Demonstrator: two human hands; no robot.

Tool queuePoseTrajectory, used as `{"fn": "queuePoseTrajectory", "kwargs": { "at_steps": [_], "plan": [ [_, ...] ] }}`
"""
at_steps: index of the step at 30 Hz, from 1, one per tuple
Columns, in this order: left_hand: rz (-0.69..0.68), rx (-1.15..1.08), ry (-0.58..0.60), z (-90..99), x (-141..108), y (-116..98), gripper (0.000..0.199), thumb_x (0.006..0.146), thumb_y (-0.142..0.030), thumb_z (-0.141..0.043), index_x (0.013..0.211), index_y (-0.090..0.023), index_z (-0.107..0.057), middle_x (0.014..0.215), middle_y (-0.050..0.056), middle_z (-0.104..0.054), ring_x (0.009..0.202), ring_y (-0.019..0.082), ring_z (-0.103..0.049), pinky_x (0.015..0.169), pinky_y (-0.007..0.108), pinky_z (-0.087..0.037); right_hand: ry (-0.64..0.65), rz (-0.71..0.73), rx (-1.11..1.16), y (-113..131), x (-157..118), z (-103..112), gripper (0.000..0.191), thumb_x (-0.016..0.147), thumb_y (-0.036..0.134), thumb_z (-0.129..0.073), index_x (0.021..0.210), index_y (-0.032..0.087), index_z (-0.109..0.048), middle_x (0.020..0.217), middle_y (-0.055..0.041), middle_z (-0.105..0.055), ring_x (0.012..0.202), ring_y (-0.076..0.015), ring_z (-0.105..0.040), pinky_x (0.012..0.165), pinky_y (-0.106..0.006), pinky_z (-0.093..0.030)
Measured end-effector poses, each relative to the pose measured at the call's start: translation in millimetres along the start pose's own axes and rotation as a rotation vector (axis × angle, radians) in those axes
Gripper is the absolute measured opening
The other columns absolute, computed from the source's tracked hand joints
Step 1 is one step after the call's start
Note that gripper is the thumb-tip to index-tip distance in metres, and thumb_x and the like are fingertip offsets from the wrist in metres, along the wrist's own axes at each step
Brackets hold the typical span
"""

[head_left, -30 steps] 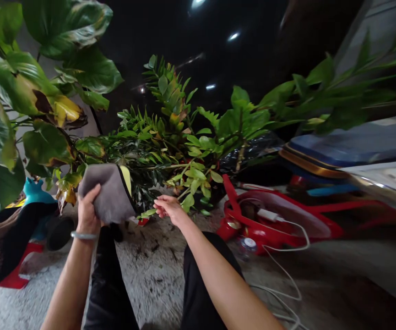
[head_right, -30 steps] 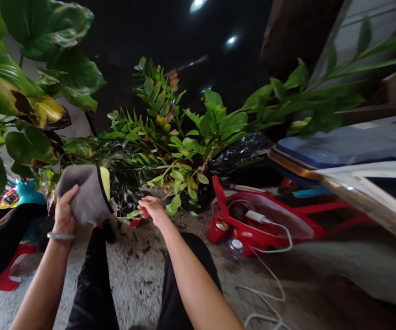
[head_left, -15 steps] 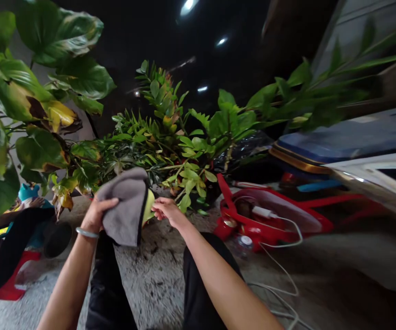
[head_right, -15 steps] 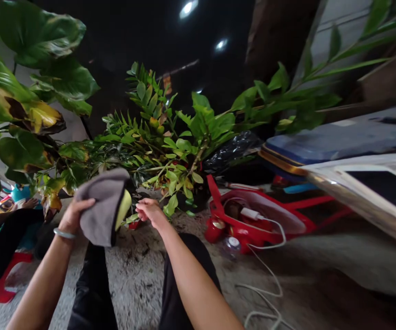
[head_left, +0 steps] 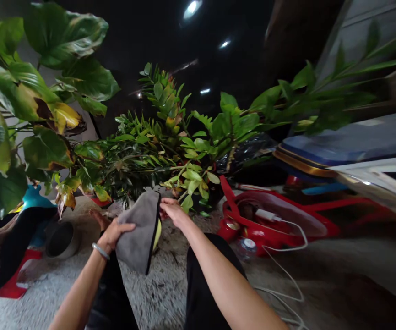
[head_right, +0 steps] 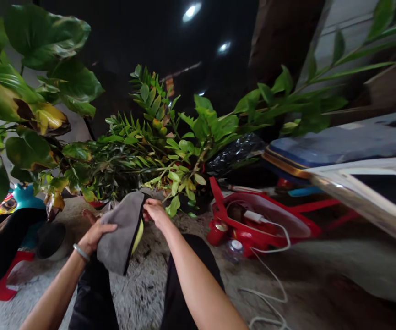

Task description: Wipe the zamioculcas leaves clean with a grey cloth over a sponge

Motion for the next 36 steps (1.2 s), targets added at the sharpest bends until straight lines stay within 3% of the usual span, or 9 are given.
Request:
{"fn": "queuePoseTrajectory", "kwargs": {
  "at_steps": [3, 7, 12, 15, 17, 24, 27, 32, 36],
  "plan": [
    [0.044, -0.010, 0.033, 5.4, -24.5, 31.6, 0.052, 0.052, -0.032, -0.100, 0.099, -0.013, -0.087, 0.095, 0.015, -0.084, 0.086, 0.033, -0.077, 0.088, 0.042, -0.059, -0.007, 0.010, -0.008, 1.7, -5.2, 7.2, 0.022, 0.071, 0.022, -0.080, 0.063, 0.021, -0.060, 0.043, 0.0065, -0.056, 0.037, -0.0110, -0.050, 0.038, -0.019, -0.040],
    [-0.021, -0.070, -0.042, 1.3, -39.7, 34.6, 0.047, 0.052, -0.035, -0.100, 0.091, -0.013, -0.087, 0.089, 0.013, -0.083, 0.079, 0.029, -0.075, 0.081, 0.038, -0.058, 0.023, 0.013, 0.027, -2.5, -28.3, 7.2, 0.019, 0.078, 0.035, -0.081, 0.080, 0.021, -0.068, 0.061, 0.0017, -0.070, 0.051, -0.0141, -0.064, 0.046, -0.021, -0.050],
    [-0.136, -0.182, -0.283, -12.3, -52.2, 32.9, 0.044, 0.050, -0.037, -0.100, 0.083, -0.015, -0.082, 0.079, 0.008, -0.080, 0.070, 0.024, -0.071, 0.073, 0.035, -0.056, 0.187, -0.070, 0.195, -55.2, -91.8, -24.4, 0.043, 0.079, 0.062, -0.079, 0.095, 0.022, -0.074, 0.086, -0.0072, -0.082, 0.082, -0.0252, -0.079, 0.059, -0.029, -0.059],
    [-0.184, -0.230, -0.350, -25.1, -61.4, 43.8, 0.042, 0.049, -0.036, -0.100, 0.080, -0.016, -0.079, 0.075, 0.005, -0.077, 0.067, 0.021, -0.067, 0.070, 0.034, -0.055, 0.169, -0.040, 0.248, -86.3, -130.1, -43.2, 0.057, 0.065, 0.071, -0.087, 0.090, 0.021, -0.074, 0.086, -0.0095, -0.082, 0.091, -0.0319, -0.080, 0.072, -0.037, -0.063],
    [-0.190, -0.263, -0.351, -33.9, -66.7, 52.4, 0.043, 0.049, -0.036, -0.099, 0.081, -0.016, -0.079, 0.076, 0.004, -0.076, 0.068, 0.021, -0.066, 0.071, 0.034, -0.055, 0.124, 0.017, 0.255, -90.8, -146.9, -47.7, 0.064, 0.058, 0.073, -0.091, 0.092, 0.021, -0.074, 0.088, -0.0099, -0.083, 0.092, -0.0334, -0.080, 0.079, -0.040, -0.064],
    [-0.148, -0.388, -0.292, -51.3, -73.4, 67.3, 0.054, 0.049, -0.042, -0.102, 0.092, -0.017, -0.079, 0.091, 0.010, -0.080, 0.088, 0.030, -0.072, 0.087, 0.040, -0.057, 0.129, 0.133, 0.060, -51.5, -159.6, -34.4, 0.068, 0.051, 0.068, -0.095, 0.095, 0.019, -0.077, 0.089, -0.0096, -0.083, 0.087, -0.0316, -0.077, 0.082, -0.040, -0.060],
    [-0.144, -0.416, -0.285, -48.5, -72.6, 72.1, 0.056, 0.049, -0.040, -0.102, 0.094, -0.017, -0.078, 0.094, 0.011, -0.081, 0.093, 0.032, -0.074, 0.090, 0.043, -0.057, 0.143, 0.142, 0.012, -51.4, -160.6, -34.9, 0.064, 0.052, 0.063, -0.095, 0.096, 0.019, -0.078, 0.089, -0.0090, -0.082, 0.087, -0.0307, -0.076, 0.082, -0.040, -0.059],
    [-0.123, -0.476, -0.339, -36.3, -75.5, 74.1, 0.060, 0.045, -0.037, -0.103, 0.095, -0.017, -0.076, 0.093, 0.011, -0.080, 0.095, 0.033, -0.076, 0.092, 0.044, -0.058, 0.123, 0.206, -0.084, -53.7, -159.7, -49.7, 0.044, 0.057, 0.051, -0.092, 0.087, 0.020, -0.080, 0.086, -0.0076, -0.081, 0.082, -0.0288, -0.074, 0.078, -0.038, -0.059],
    [-0.210, -0.554, -0.302, -26.5, -78.6, 51.8, 0.061, 0.049, -0.043, -0.103, 0.098, -0.018, -0.076, 0.098, 0.011, -0.081, 0.101, 0.035, -0.076, 0.094, 0.044, -0.059, 0.179, 0.355, -0.179, -9.1, -155.9, -76.0, 0.031, 0.060, 0.045, -0.091, 0.078, 0.024, -0.078, 0.078, -0.0036, -0.079, 0.078, -0.0273, -0.073, 0.078, -0.038, -0.061]
  ]
}}
Point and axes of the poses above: each hand's wrist, its own x-axis towards the middle knuckle, its own z-axis out of the back of the hand, y = z × x, the point moved 3 cm from there along x, towards the middle knuckle
